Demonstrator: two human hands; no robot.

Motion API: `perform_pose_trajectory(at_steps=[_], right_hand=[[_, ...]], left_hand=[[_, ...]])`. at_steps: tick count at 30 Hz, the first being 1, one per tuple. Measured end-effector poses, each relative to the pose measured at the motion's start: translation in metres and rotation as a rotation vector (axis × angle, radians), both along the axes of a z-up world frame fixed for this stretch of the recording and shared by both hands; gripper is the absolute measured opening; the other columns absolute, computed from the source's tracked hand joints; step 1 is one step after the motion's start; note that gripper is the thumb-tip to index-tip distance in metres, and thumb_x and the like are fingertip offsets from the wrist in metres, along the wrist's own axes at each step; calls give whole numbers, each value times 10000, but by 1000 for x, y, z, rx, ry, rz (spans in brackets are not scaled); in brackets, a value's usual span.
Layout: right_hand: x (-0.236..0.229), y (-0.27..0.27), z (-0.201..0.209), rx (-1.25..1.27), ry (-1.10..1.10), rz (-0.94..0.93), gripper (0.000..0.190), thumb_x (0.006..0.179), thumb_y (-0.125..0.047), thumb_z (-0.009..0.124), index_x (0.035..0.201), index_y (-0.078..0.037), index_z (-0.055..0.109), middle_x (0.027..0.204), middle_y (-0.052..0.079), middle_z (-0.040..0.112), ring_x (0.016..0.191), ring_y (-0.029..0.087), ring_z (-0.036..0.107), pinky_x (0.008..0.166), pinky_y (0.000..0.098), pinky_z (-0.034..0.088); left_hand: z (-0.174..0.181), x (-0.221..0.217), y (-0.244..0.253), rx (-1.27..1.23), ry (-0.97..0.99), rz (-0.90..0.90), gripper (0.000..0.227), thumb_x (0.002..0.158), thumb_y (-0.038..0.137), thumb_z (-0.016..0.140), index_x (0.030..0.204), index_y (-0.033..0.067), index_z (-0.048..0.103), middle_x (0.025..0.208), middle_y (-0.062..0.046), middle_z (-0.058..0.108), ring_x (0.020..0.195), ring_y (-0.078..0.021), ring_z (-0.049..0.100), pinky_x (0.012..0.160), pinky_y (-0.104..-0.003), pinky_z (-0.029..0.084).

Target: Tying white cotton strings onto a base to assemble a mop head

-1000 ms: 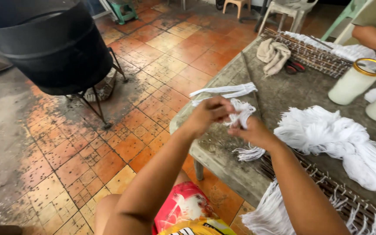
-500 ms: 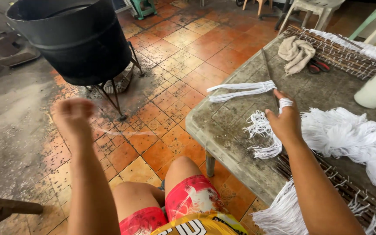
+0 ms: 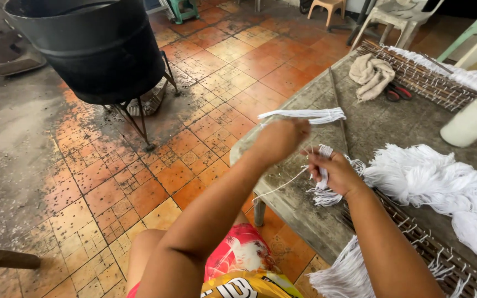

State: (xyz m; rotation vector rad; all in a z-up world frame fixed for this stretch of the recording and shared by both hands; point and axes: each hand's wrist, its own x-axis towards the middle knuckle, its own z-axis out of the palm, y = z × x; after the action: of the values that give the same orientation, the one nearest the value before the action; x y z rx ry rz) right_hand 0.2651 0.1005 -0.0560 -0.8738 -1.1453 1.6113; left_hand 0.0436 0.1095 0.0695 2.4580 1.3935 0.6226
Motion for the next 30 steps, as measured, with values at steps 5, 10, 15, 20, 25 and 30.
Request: perform_pose_trajectory(at_steps=[5, 10, 15, 20, 25, 30], right_hand=[[9, 10, 6, -64, -19, -59, 139, 981, -207, 711, 927, -82, 684, 702, 46, 609, 563, 146, 592, 409, 235, 431], [15, 32, -9, -178, 234, -233, 171, 1034, -314, 649, 975, -157, 686, 908, 13, 711, 782, 156, 737, 595, 225, 547], [0, -3, 29, 16, -85, -234, 196, 1057, -291, 594, 1012, -119, 675, 700, 10, 585, 549, 101, 569, 422, 176, 368], [-16, -14, 29, 164, -282, -122, 142, 1000, -219, 689, 991, -78, 710, 483, 38, 472, 347, 105, 457, 266, 196, 319], [12, 13, 10, 158, 82, -227, 190, 1046, -330, 634, 1080, -146, 667, 841, 105, 689, 469, 63, 455, 368, 156, 335], [27, 26, 4, -95, 358, -319, 151, 1057, -360, 613, 1048, -214, 649, 778, -90, 545, 592, 38, 480, 476, 138, 326]], left_hand=[[-50, -65, 48, -52, -49, 274, 136, 946, 409, 634, 1054, 429, 713, 960, 92, 746, 905, -229, 766, 782, -396, 626], [-92, -96, 32, -121, -32, 246, 165, 933, 360, 646, 1033, 295, 760, 961, -42, 774, 918, -317, 758, 793, -450, 619], [-99, -62, 5, -155, -141, 164, 268, 906, 356, 710, 1102, 185, 773, 1043, -148, 749, 1002, -385, 725, 863, -504, 598], [-55, 15, -45, -153, -664, -144, 589, 1020, 433, 593, 1449, 32, 542, 1337, -292, 594, 1284, -507, 556, 1072, -609, 466], [-97, 36, -18, -711, -1120, -200, 399, 978, 224, 705, 1342, 94, 604, 629, 45, 490, 463, -38, 447, 349, -156, 368], [-110, -8, -1, -649, -847, 13, 253, 998, 367, 638, 996, 124, 711, 619, -4, 543, 537, -121, 522, 469, -257, 392]])
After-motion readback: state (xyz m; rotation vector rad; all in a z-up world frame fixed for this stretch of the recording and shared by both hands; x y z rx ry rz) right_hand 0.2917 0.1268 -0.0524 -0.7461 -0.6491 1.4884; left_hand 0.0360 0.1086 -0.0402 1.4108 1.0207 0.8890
